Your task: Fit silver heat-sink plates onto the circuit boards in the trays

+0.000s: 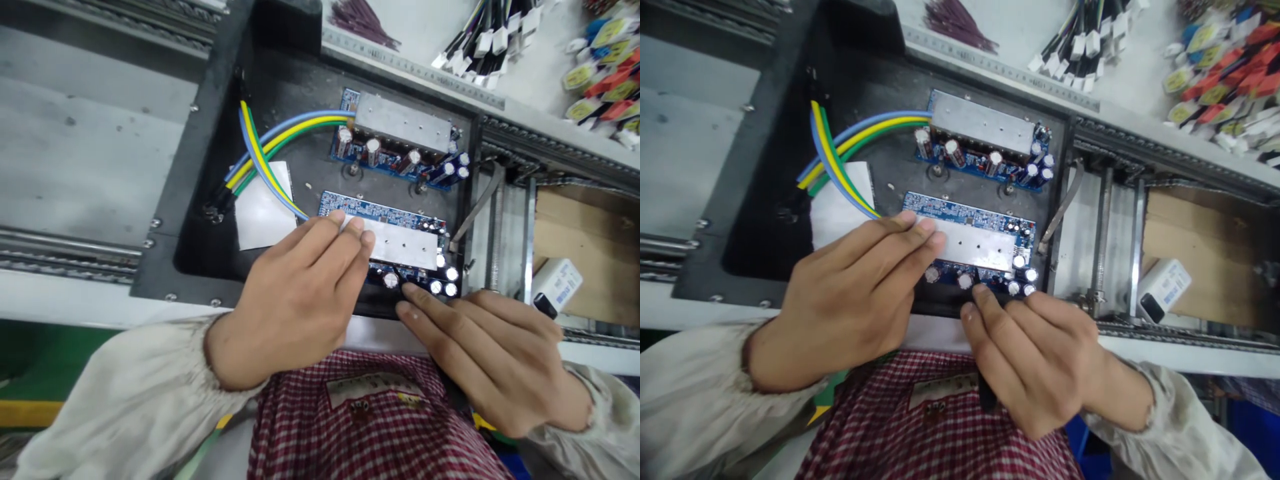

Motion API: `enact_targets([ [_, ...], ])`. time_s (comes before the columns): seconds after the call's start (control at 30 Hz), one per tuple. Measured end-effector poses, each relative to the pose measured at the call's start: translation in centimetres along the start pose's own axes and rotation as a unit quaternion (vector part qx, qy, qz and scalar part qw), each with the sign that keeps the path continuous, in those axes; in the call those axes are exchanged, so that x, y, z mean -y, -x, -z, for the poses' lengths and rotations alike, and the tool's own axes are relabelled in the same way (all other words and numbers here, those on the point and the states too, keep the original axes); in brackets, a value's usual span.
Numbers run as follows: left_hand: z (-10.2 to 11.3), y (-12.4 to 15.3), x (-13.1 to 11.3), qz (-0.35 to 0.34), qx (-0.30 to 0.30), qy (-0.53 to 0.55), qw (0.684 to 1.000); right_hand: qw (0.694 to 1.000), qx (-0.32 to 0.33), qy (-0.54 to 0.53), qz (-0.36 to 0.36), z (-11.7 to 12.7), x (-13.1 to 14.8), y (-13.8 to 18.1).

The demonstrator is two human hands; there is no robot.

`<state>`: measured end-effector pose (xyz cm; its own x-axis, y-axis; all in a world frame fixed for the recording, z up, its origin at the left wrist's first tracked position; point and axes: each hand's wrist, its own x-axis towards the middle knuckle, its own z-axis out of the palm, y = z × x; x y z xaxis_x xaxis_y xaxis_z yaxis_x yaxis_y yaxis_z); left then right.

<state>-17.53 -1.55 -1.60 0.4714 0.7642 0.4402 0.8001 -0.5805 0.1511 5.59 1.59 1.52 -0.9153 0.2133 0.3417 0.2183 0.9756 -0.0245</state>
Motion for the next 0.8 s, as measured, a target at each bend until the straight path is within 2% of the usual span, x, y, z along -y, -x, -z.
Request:
enact_targets([
  [0.3, 0.0, 0.1, 0.0, -0.003, 0.002, -0.001, 1.000, 0.999, 0.023, 0.018, 0.011, 0.4, 0.4, -1.7],
  [0.6, 0.3, 0.2, 0.2, -0.019, 0.011, -0.011, 1.000, 0.998, 0.049, -0.034, 0.025, 1.2, -1.5, -1.4],
  [0.8, 0.5, 0.3, 0.3, -0.024, 0.022, -0.023, 0.999, 0.990, 0.113, -0.068, 0.048, 2.2, -2.9, -2.9],
])
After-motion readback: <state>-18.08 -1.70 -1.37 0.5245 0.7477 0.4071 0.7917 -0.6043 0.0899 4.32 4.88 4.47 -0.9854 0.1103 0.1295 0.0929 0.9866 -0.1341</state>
